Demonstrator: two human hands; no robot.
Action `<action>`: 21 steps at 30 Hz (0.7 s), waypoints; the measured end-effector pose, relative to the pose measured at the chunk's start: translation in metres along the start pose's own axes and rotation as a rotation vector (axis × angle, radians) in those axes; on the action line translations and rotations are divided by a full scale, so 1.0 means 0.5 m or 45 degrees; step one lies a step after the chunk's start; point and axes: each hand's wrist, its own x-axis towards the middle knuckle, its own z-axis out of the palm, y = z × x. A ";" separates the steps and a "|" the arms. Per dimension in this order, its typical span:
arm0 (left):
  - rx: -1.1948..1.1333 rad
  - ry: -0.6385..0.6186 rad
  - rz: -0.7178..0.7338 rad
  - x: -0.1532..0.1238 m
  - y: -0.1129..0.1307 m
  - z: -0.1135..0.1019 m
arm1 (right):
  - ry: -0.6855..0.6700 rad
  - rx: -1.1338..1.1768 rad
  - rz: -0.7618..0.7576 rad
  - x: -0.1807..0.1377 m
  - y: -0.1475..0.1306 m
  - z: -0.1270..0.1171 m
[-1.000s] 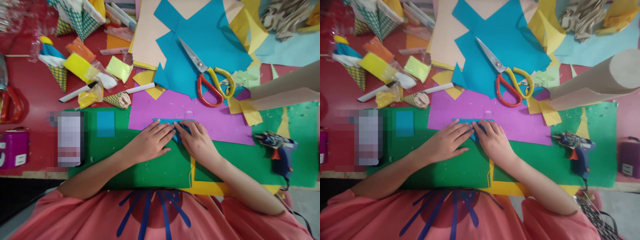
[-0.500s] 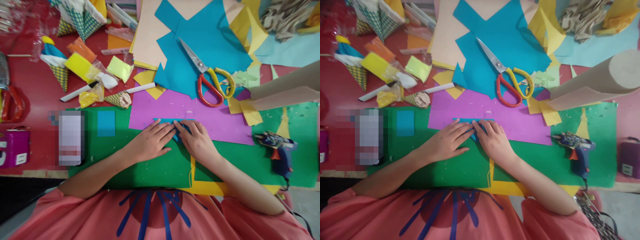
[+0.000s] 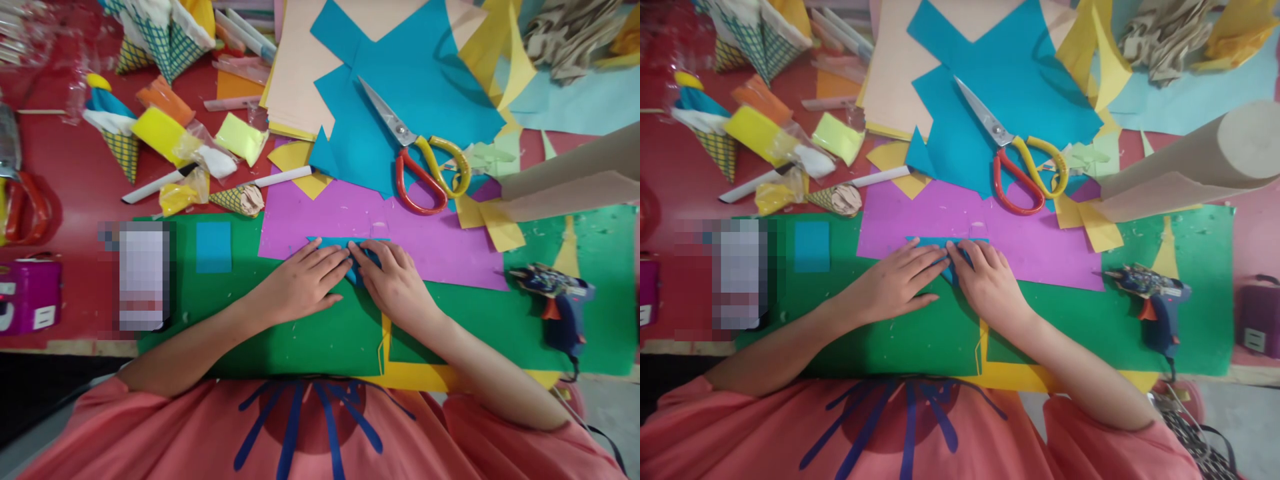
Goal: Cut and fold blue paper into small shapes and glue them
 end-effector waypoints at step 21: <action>0.151 -0.055 -0.176 -0.034 -0.003 -0.031 | 0.010 -0.023 0.015 0.004 -0.003 -0.008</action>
